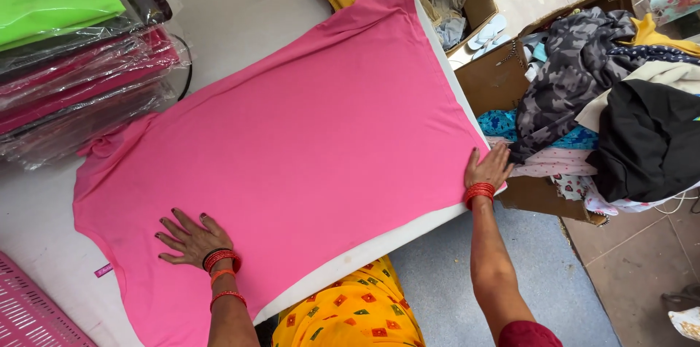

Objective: The person folds a yellow patterned cloth and places it into a clear plastic bag on a white table. They then pick up a pink t-shirt, lay it flat, and fold it neatly by hand before placing it on a stack of other packaged clothes.

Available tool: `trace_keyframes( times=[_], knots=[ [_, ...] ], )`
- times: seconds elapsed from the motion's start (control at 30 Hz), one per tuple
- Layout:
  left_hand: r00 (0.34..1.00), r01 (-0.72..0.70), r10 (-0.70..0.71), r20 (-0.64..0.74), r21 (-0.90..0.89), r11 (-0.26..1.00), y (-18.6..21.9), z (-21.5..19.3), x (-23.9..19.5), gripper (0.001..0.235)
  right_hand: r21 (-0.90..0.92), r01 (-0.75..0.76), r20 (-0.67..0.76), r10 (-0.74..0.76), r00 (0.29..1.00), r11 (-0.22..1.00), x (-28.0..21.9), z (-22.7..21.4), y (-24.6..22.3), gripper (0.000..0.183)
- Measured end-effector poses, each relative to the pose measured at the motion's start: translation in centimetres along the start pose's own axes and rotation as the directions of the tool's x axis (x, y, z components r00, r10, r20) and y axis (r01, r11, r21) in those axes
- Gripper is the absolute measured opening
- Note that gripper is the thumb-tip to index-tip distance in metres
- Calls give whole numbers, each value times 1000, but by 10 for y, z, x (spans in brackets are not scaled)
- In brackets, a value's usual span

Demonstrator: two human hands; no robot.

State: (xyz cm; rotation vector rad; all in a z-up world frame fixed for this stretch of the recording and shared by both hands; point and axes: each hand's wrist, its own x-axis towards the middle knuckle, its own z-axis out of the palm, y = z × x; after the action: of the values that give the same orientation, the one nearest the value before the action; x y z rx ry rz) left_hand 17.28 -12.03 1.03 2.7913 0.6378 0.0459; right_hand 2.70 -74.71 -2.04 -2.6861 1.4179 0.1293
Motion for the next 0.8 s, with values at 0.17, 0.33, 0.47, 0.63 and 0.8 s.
trace_keyframes(
  times=[0.17, 0.33, 0.47, 0.63, 0.8],
  knots=[
    [1000, -10, 10, 8, 3, 1000, 3, 2, 0, 66, 57, -80, -131, 87, 988, 995, 6, 2, 10, 83],
    [992, -17, 12, 128, 36, 999, -23, 15, 17, 78, -55, -146, -191, 133, 972, 988, -13, 16, -18, 83],
    [974, -226, 227, 12, -65, 972, -4, 17, -47, 87, 72, 427, -94, -420, 902, 901, -148, 10, -132, 85],
    [753, -649, 596, 279, 164, 743, 16, 62, -151, 78, -45, 954, 196, -934, 298, 295, -274, 37, -208, 77],
    [685, -662, 388, 616, 306, 684, -47, -1, -140, 74, 96, 935, 252, -917, 309, 342, -192, 10, -141, 81]
  ],
)
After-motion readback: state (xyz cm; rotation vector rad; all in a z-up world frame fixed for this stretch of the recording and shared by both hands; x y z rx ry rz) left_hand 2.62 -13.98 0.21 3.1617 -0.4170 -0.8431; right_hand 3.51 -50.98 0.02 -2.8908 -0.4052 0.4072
